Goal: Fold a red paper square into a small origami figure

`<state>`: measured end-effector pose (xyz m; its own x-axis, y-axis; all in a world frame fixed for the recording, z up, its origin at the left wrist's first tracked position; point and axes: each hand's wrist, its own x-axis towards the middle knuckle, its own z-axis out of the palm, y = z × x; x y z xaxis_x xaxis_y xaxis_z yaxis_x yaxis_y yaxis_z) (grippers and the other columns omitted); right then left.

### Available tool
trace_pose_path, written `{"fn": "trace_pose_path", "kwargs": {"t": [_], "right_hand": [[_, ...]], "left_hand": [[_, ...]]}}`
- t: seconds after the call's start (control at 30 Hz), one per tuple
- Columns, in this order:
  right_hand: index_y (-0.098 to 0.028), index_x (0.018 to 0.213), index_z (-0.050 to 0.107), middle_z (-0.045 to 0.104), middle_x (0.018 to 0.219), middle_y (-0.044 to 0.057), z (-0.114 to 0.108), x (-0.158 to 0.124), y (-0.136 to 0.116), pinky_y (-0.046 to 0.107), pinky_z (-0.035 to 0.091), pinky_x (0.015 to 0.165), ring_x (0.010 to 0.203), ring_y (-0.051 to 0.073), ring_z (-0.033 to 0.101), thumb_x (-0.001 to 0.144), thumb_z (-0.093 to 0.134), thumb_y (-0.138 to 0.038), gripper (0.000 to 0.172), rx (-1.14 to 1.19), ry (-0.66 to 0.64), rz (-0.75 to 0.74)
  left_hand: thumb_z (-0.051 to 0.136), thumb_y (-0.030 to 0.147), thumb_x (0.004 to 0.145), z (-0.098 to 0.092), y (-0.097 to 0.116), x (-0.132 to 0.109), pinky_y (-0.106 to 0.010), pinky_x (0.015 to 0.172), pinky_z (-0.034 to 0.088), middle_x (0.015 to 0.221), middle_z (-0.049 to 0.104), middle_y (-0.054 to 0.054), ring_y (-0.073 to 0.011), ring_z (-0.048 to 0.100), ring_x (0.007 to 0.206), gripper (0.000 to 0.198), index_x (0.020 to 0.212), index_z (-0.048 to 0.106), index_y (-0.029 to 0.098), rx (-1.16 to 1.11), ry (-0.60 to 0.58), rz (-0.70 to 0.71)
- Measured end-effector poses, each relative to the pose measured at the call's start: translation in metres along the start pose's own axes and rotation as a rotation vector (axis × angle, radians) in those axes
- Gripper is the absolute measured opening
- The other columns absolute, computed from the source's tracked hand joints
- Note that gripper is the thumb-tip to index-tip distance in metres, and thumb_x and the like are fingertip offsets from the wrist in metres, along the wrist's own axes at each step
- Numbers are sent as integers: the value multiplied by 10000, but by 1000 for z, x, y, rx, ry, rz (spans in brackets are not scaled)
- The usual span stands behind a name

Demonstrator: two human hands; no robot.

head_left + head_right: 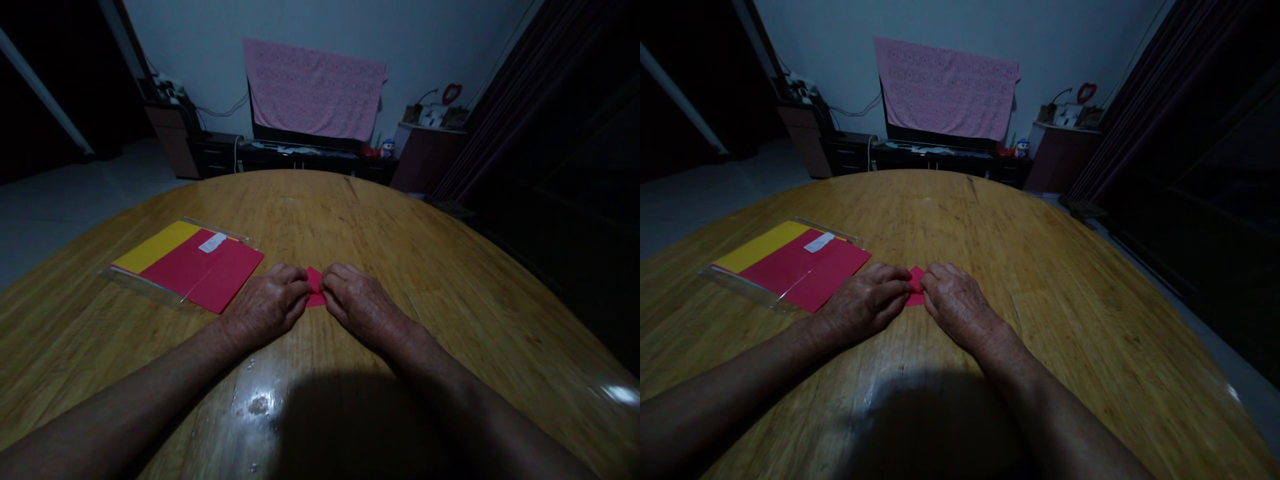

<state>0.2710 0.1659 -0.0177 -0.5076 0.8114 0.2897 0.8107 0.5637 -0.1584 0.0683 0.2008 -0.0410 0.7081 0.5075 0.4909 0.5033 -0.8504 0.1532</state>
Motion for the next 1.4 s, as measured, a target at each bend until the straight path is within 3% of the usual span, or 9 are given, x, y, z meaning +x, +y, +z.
{"fn": "trace_pose_path", "kwargs": {"t": [0.87, 1.4], "right_hand": [[-158, 837, 580, 580, 886, 62, 3, 0, 2, 293, 426, 739, 823, 175, 500, 906, 504, -139, 104, -14, 6, -2], [-144, 844, 593, 590, 890, 72, 2, 0, 1, 299, 440, 745, 826, 181, 511, 887, 517, -118, 91, -16, 6, 3]], "left_hand": [[430, 204, 944, -9, 9, 9, -385, 817, 552, 1234, 624, -97, -256, 571, 1077, 191, 988, 607, 148, 101, -200, -78], [402, 213, 955, -10, 10, 9, -364, 788, 544, 1261, 603, -86, -249, 559, 1080, 185, 991, 577, 164, 125, -224, -85]]}}
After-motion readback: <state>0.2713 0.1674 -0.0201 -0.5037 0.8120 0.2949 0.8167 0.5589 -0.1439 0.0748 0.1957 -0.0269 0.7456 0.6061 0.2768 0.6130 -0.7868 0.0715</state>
